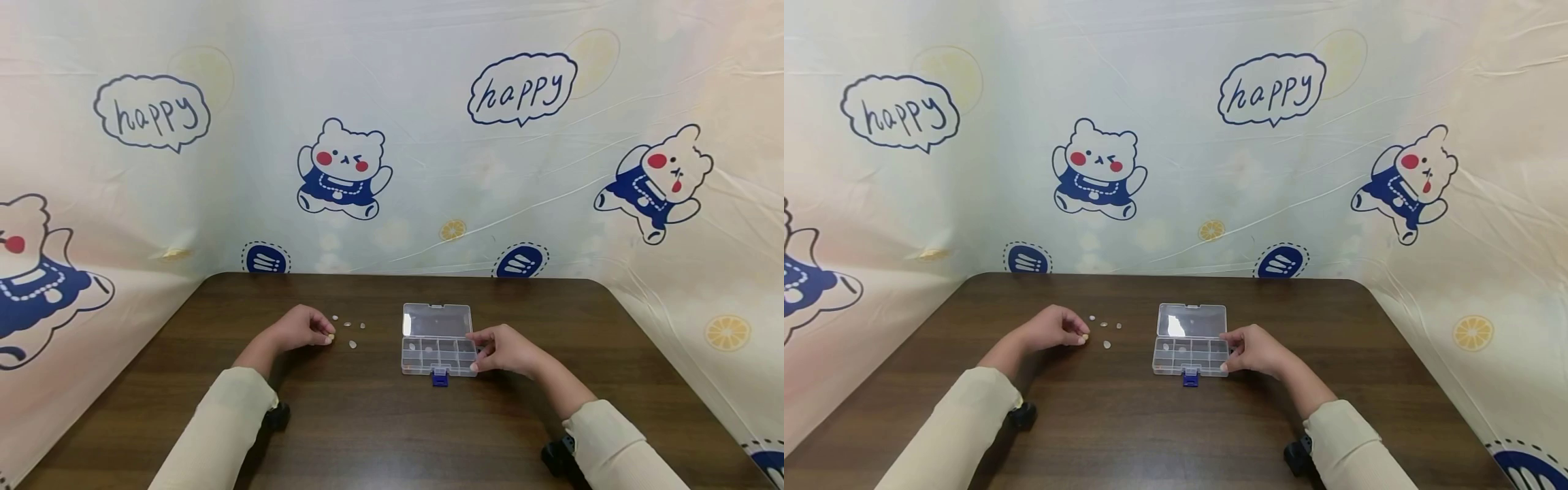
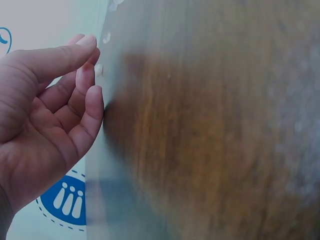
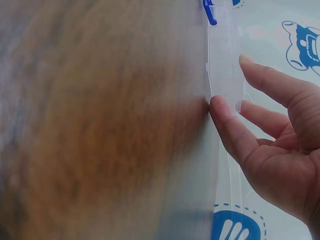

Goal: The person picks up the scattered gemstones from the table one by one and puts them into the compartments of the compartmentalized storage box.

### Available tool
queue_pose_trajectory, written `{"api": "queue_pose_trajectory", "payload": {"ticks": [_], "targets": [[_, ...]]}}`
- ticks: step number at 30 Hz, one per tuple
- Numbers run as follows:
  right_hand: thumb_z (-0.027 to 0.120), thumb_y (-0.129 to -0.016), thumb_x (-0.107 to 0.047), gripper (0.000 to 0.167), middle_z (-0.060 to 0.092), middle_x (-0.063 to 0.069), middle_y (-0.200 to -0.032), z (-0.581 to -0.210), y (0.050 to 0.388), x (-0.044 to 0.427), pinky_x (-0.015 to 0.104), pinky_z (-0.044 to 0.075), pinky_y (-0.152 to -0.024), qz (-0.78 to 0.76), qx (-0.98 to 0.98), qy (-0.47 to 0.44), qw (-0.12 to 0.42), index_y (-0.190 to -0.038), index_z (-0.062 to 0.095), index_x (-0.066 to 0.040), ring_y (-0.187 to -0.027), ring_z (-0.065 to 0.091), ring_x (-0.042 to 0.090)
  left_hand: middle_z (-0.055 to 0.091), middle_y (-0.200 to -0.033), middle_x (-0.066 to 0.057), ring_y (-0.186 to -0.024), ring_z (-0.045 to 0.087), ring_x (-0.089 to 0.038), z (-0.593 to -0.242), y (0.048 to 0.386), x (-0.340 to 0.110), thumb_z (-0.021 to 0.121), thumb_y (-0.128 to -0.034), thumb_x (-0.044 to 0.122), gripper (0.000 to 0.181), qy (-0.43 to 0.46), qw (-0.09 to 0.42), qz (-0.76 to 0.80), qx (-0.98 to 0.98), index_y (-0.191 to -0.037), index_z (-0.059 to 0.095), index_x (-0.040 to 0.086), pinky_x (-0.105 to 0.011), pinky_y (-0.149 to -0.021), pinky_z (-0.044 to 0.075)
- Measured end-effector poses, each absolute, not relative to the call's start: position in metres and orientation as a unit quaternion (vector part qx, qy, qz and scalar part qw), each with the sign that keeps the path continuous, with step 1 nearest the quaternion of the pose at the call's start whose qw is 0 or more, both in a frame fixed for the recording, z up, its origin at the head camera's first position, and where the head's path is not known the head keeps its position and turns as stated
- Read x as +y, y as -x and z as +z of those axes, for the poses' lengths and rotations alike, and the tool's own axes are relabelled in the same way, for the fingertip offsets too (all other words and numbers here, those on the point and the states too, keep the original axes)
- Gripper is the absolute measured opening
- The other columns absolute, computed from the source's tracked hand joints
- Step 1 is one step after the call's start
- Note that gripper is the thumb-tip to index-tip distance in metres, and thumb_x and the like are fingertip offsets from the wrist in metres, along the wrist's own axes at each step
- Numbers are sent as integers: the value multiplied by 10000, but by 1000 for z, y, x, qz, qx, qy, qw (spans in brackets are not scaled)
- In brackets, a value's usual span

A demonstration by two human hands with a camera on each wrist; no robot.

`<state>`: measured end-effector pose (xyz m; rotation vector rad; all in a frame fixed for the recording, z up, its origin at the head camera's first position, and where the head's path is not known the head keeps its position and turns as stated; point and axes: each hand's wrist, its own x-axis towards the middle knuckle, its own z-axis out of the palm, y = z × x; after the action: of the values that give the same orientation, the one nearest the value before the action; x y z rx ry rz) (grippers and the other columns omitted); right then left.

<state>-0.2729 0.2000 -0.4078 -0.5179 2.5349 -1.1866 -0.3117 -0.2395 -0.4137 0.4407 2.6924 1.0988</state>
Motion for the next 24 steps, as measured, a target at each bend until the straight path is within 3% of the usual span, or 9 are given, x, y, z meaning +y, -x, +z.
{"api": "queue_pose_trajectory", "payload": {"ticks": [11,24], "targets": [[852,-737,-93,660,628,163,-1152,-407,273,202,310,537,-706,-411,884,168,147,-1320,572,42,-805,628,175,681,-841,-6,-732,561,-173,-410,310,-227,763,-844,102,66,-202,97,374,900,-904,740,86,-319,-665,509],[854,-736,-99,660,627,158,-1148,-409,275,200,298,534,-686,-411,883,175,146,-1318,576,38,-792,629,168,688,-843,6,-773,585,-184,-395,303,-204,746,-860,87,81,-229,90,386,889,-936,733,64,-332,-749,529]]}}
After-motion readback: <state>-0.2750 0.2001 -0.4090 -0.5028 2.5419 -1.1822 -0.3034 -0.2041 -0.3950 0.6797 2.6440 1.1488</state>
